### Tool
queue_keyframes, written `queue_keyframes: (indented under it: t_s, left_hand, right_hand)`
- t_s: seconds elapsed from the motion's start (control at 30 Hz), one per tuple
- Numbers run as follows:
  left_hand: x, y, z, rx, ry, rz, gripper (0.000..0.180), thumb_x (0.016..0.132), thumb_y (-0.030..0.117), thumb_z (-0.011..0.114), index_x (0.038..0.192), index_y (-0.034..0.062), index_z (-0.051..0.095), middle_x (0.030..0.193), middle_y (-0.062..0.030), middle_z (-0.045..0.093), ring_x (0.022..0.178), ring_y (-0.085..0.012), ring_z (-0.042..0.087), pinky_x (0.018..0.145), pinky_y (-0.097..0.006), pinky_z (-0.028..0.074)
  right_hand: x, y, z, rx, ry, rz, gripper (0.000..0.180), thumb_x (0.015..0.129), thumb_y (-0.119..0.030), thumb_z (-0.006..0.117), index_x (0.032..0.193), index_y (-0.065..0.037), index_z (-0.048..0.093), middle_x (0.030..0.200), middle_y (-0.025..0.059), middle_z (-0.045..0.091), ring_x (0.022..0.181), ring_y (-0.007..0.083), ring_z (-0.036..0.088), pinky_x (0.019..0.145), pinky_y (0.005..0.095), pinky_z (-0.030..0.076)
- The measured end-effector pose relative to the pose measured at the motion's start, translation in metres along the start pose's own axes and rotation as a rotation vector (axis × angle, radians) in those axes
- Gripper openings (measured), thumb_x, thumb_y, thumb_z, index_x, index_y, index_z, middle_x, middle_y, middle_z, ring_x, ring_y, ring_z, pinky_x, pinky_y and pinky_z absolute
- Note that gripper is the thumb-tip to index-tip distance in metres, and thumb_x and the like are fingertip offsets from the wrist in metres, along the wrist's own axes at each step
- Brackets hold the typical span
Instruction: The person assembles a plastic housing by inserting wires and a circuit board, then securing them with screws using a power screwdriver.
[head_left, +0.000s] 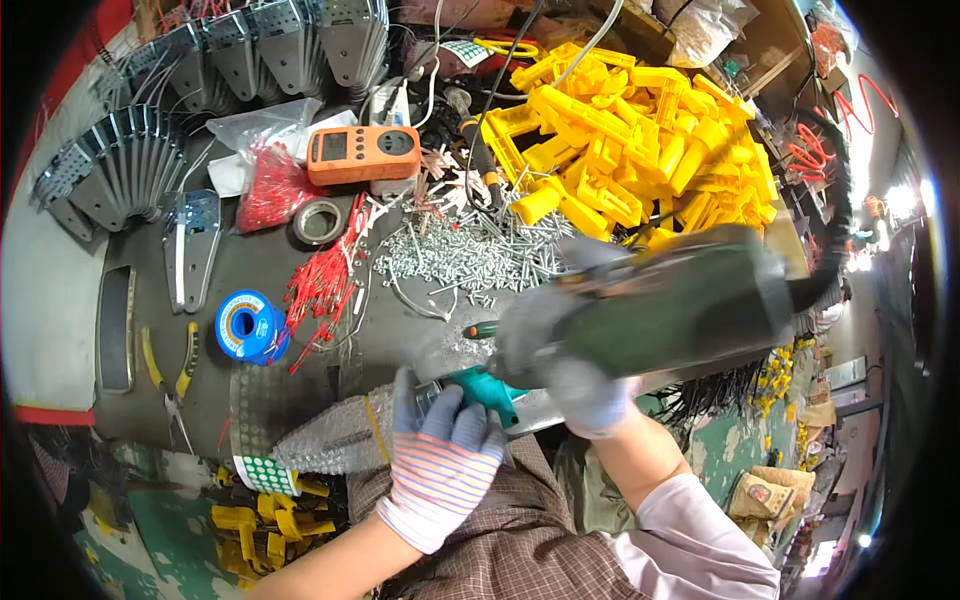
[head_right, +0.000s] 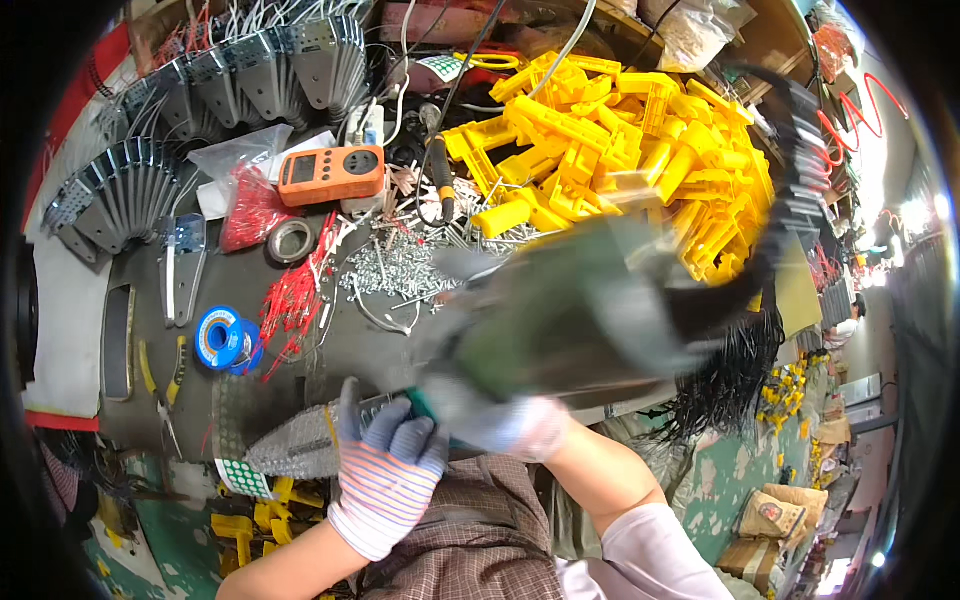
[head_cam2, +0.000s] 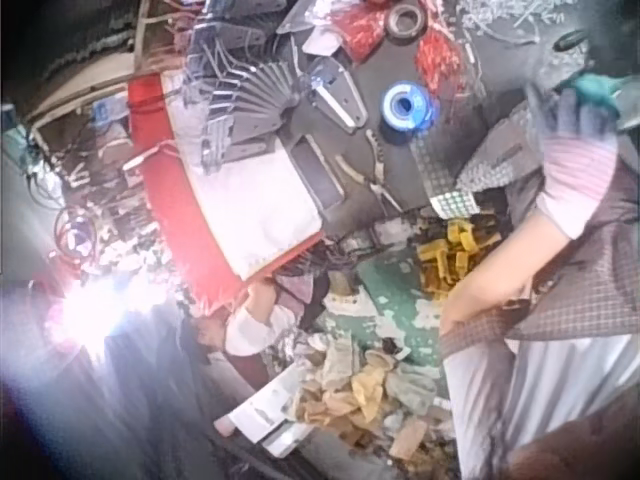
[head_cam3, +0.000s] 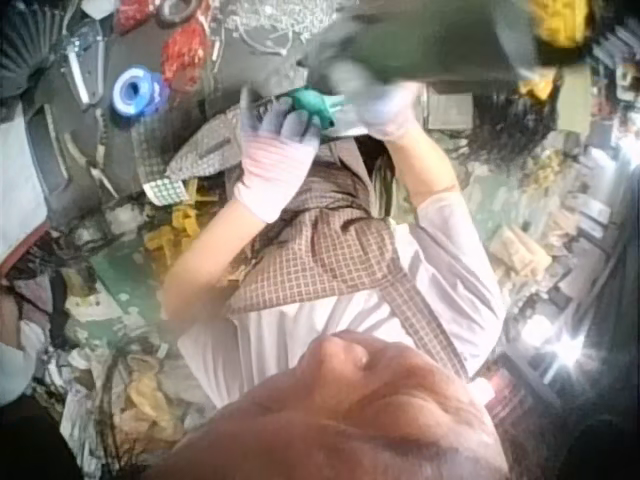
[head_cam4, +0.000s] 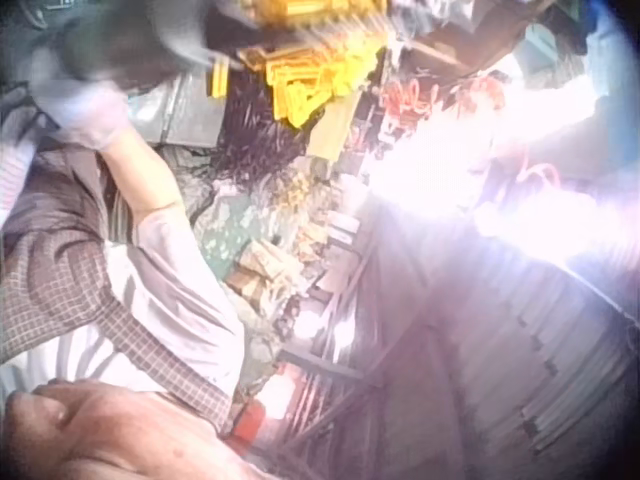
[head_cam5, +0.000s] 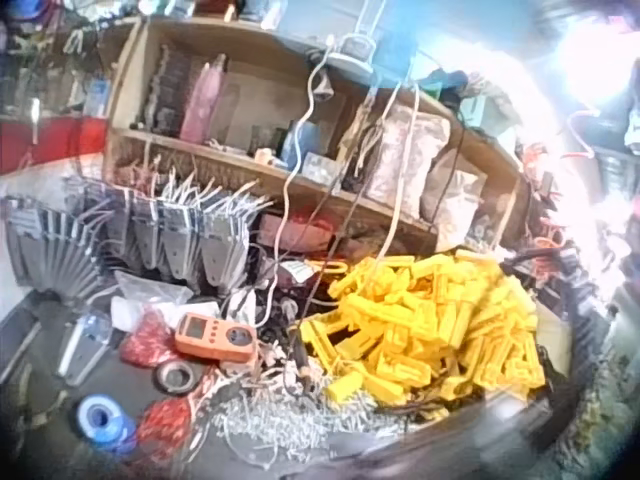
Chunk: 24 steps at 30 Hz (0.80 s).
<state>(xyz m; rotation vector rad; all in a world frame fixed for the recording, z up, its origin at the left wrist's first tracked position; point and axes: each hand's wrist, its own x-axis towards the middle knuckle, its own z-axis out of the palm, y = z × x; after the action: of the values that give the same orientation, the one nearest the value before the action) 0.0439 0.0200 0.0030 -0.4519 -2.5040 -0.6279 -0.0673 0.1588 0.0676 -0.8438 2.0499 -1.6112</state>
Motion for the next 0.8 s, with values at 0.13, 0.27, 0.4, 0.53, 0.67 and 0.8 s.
queue_keyframes:
  t_s: [0.13, 0.27, 0.4, 0.53, 0.67, 0.8]
  left_hand:
    - [0.006, -0.024, -0.027, -0.171, -0.157, -0.125, 0.039, 0.071, 0.023, 0.078, 0.107, 0.0179, 0.068, 0.121, -0.0154, 0.057, 0.117, -0.0419, 0.052, 0.107, -0.058, 0.036]
    - [-0.009, -0.047, -0.041, -0.175, -0.337, -0.139, 0.067, 0.065, 0.021, 0.082, 0.129, 0.0198, 0.061, 0.126, -0.0173, 0.057, 0.116, -0.0379, 0.054, 0.104, -0.051, 0.041]
    - [-0.015, -0.05, -0.022, -0.139, -0.211, -0.112, 0.074, 0.057, 0.023, 0.086, 0.126, 0.0219, 0.062, 0.122, -0.015, 0.059, 0.11, -0.0354, 0.057, 0.093, -0.05, 0.044]
    - [-0.016, -0.047, -0.021, -0.165, -0.204, -0.12, 0.059, 0.067, 0.024, 0.08, 0.124, 0.0228, 0.064, 0.119, -0.014, 0.061, 0.105, -0.0328, 0.059, 0.092, -0.049, 0.044]
    - [-0.014, -0.048, -0.021, -0.17, -0.142, -0.098, 0.072, 0.056, 0.021, 0.086, 0.124, 0.0223, 0.062, 0.118, -0.0137, 0.061, 0.105, -0.0344, 0.059, 0.091, -0.05, 0.044]
    - [-0.009, -0.044, -0.02, -0.205, -0.102, -0.157, 0.075, 0.055, 0.019, 0.085, 0.126, 0.0159, 0.062, 0.115, -0.0127, 0.063, 0.103, -0.0336, 0.06, 0.091, -0.047, 0.045]
  right_hand:
    - [-0.025, -0.031, -0.004, 0.218, 0.133, -0.256, 0.054, 0.087, -0.028, 0.07, 0.13, -0.005, 0.045, 0.081, 0.0034, 0.048, 0.074, 0.0203, 0.049, 0.079, 0.0379, 0.045]
    - [-0.034, -0.03, -0.004, 0.412, 0.211, -0.441, 0.066, 0.086, -0.027, 0.076, 0.136, -0.007, 0.038, 0.051, -0.0037, 0.042, 0.043, 0.0149, 0.047, 0.058, 0.0341, 0.048]
    - [-0.04, -0.011, -0.006, 0.366, 0.159, -0.483, 0.053, 0.089, -0.027, 0.072, 0.129, -0.007, 0.044, 0.058, -0.0007, 0.047, 0.052, 0.0178, 0.052, 0.063, 0.0345, 0.05]
    - [-0.041, 0.004, -0.008, 0.31, 0.092, -0.507, 0.041, 0.092, -0.027, 0.067, 0.123, -0.006, 0.049, 0.066, 0.0024, 0.053, 0.061, 0.0208, 0.056, 0.069, 0.0349, 0.051]
    - [-0.041, 0.016, -0.006, 0.282, -0.001, -0.514, 0.031, 0.095, -0.027, 0.062, 0.116, -0.006, 0.055, 0.074, 0.0054, 0.059, 0.07, 0.0237, 0.06, 0.074, 0.0352, 0.052]
    - [-0.042, 0.018, -0.005, 0.246, -0.091, -0.547, 0.025, 0.097, -0.027, 0.057, 0.11, -0.006, 0.06, 0.082, 0.0084, 0.064, 0.079, 0.0266, 0.064, 0.08, 0.0356, 0.053]
